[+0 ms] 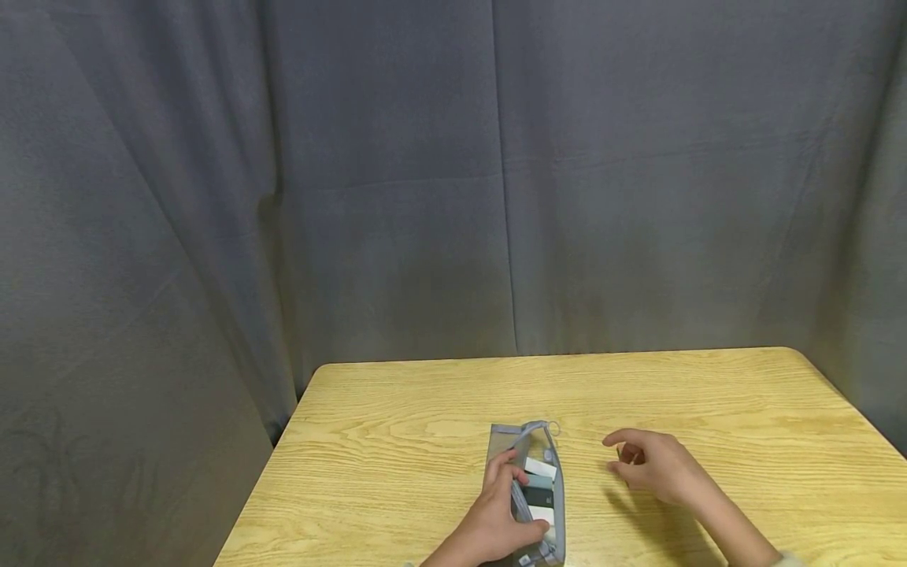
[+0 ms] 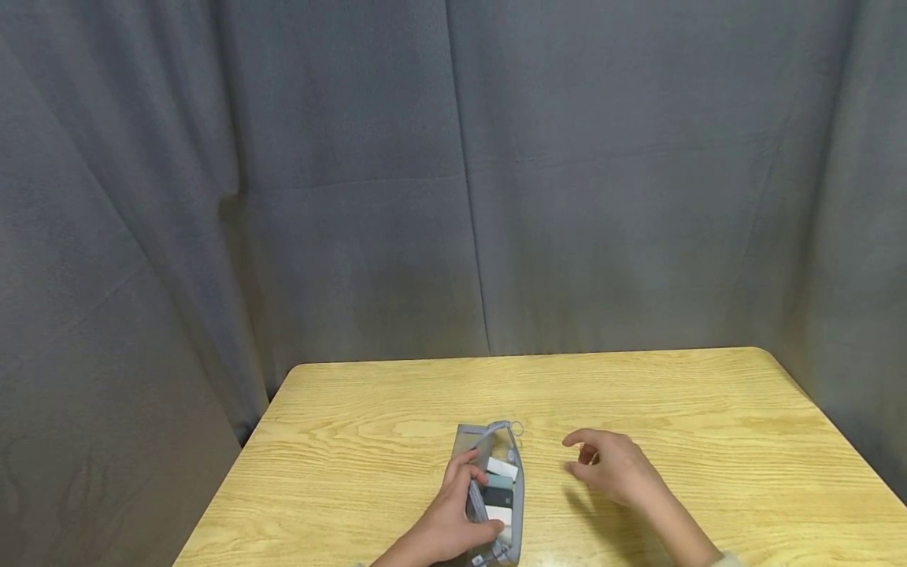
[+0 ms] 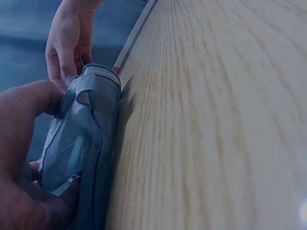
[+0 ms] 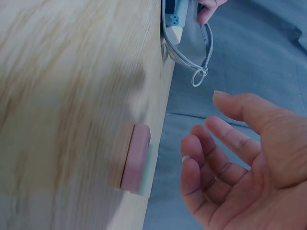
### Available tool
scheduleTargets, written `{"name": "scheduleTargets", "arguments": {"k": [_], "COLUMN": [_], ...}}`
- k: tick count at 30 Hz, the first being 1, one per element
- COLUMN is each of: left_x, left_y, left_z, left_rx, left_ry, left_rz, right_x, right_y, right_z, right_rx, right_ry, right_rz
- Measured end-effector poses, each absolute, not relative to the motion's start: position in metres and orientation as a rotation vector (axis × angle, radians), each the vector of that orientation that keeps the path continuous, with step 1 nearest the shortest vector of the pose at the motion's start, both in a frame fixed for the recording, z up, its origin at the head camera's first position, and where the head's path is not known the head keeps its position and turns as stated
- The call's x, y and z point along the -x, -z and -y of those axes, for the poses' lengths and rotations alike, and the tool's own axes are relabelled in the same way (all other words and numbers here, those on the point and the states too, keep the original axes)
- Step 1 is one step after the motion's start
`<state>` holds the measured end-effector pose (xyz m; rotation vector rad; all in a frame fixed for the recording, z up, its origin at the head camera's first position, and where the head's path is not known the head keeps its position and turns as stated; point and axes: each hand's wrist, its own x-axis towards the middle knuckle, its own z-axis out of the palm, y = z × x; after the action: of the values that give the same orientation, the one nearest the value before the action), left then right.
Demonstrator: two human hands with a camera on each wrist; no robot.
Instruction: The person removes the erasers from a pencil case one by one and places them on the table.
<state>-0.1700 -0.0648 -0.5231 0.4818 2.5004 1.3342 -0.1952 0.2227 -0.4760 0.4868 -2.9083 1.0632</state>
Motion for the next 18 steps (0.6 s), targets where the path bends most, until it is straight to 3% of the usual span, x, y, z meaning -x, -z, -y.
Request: {"name": "scheduleTargets", "arguments": {"k": [18], "left_x": [0.169], "left_y": [0.523], "left_z": [0.065], "left_rx": [-0.476], "left_ry": [-1.308], "left_rz": [-2.517], "right_x": [0.200], "right_y": [0.481], "right_z": [-0.203], "right_rx": [-0.568], "right_ry": [-1.097], "right_rz": [2.899]}}
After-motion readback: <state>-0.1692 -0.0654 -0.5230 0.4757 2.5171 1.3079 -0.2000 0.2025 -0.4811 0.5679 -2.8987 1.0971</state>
